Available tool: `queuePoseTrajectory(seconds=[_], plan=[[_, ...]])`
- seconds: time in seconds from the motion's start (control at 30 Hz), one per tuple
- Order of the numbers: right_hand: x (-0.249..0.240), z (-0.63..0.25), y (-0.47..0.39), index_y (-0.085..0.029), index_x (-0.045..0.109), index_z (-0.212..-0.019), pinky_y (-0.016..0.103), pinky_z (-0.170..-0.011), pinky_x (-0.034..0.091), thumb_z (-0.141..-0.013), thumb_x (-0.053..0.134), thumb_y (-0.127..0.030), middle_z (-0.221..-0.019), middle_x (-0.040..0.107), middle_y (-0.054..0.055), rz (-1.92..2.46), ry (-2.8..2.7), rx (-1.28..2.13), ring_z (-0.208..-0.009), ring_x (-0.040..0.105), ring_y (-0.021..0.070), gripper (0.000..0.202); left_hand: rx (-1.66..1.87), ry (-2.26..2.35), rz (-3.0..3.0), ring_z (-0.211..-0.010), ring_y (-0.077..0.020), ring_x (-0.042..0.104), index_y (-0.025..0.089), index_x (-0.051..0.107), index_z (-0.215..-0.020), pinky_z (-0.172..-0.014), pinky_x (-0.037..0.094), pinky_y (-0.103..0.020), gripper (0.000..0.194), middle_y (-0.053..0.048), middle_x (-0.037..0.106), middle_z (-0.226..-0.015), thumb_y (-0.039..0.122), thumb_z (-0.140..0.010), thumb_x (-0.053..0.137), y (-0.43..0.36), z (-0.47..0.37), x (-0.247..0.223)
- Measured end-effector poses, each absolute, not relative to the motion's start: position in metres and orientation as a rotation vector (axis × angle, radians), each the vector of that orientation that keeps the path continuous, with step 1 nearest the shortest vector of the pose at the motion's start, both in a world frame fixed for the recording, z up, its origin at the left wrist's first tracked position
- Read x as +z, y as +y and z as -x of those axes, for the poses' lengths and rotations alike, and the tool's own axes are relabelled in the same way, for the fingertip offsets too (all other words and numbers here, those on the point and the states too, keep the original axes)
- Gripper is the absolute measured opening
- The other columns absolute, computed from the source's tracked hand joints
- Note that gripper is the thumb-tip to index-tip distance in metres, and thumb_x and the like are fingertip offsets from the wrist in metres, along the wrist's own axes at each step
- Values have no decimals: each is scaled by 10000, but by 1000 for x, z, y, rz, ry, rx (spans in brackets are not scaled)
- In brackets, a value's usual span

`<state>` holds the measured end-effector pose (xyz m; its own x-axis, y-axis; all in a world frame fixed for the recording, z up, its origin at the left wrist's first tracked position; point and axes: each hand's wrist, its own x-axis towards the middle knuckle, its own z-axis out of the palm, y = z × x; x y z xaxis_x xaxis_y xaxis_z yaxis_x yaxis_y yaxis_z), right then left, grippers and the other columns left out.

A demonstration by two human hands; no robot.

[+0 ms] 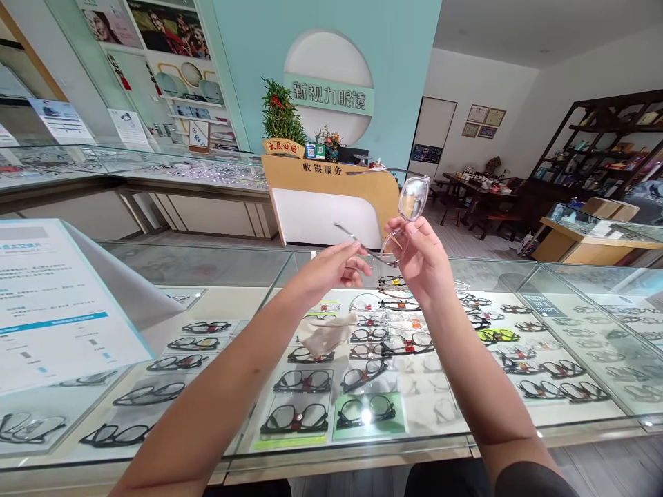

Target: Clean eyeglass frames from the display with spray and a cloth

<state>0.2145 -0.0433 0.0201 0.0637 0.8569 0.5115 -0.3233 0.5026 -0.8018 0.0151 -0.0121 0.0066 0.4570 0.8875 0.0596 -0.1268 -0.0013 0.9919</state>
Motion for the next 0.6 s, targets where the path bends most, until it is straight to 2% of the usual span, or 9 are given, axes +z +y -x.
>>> queuePoseTrajectory(seconds=[0.1, 0.17, 0.23, 0.3, 0.37, 0.43, 0.47, 0.5, 0.6], plan=[[25, -221, -46, -291, 568, -889, 347, -981, 584, -852, 853, -424, -1151, 793, 16, 516, -1127, 1025, -1135, 730, 197, 317, 1195, 1010, -1569, -581, -136, 421, 229, 633, -982, -609, 316, -300, 386, 46, 509, -679, 614, -1007, 633, 2, -14, -8], [28, -224, -48, -288, 590, -878, 323, -958, 583, -856, 856, -369, -1117, 800, -3, 464, -1100, 1043, -1089, 735, 175, 280, 1497, 1228, -1668, -701, -165, 482, 240, 606, -958, -698, 394, -316, 274, 19, 544, -792, 503, -1034, 611, 23, -9, -25], [29, -227, -49, -288, 588, -864, 323, -946, 585, -878, 838, -348, -1100, 810, -15, 429, -1090, 1038, -1074, 740, 171, 257, 1835, 1424, -1673, -917, -203, 577, 241, 580, -1056, -923, 477, -362, 156, -35, 601, -1026, 317, -964, 680, 49, -2, -47], [30, -227, -49, -292, 593, -863, 338, -946, 589, -891, 826, -337, -1088, 819, -18, 408, -1082, 1039, -1076, 746, 180, 238, 1990, 1531, -1688, -1196, -259, 583, 232, 541, -1189, -1146, 444, -429, 372, -120, 566, -1306, 219, -877, 743, 74, 8, -72], [31, -228, -49, -297, 606, -873, 352, -948, 591, -894, 825, -328, -1053, 819, -18, 389, -1081, 1047, -1074, 750, 190, 222, 1952, 1588, -1731, -1420, -315, 490, 215, 491, -1312, -1244, 385, -475, 578, -187, 496, -1464, 217, -823, 799, 95, 20, -97], [31, -227, -50, -300, 612, -885, 360, -958, 590, -891, 828, -334, -992, 803, -18, 385, -1086, 1046, -1075, 754, 198, 218, 1773, 1620, -1693, -1516, -326, 434, 220, 438, -1409, -1283, 357, -488, 714, -204, 441, -1561, 241, -809, 825, 110, 30, -120], [32, -227, -52, -300, 610, -890, 362, -967, 588, -889, 829, -341, -966, 790, -19, 390, -1088, 1042, -1080, 757, 201, 222, 1648, 1634, -1631, -1528, -317, 436, 241, 419, -1429, -1287, 358, -482, 741, -188, 440, -1578, 259, -812, 828, 116, 34, -131], [32, -227, -53, -299, 608, -896, 365, -977, 586, -889, 828, -348, -948, 779, -21, 399, -1089, 1034, -1085, 761, 204, 226, 1563, 1633, -1602, -1472, -322, 501, 245, 427, -1423, -1244, 408, -490, 735, -178, 500, -1532, 283, -812, 834, 121, 38, -140], [36, -226, -61, -293, 603, -918, 370, -997, 577, -896, 817, -350, -946, 770, -24, 419, -1089, 999, -1083, 769, 202, 222, 1367, 1618, -1562, -1150, -292, 677, 238, 541, -1266, -1041, 537, -453, 554, -115, 678, -1275, 324, -809, 843, 131, 45, -159]])
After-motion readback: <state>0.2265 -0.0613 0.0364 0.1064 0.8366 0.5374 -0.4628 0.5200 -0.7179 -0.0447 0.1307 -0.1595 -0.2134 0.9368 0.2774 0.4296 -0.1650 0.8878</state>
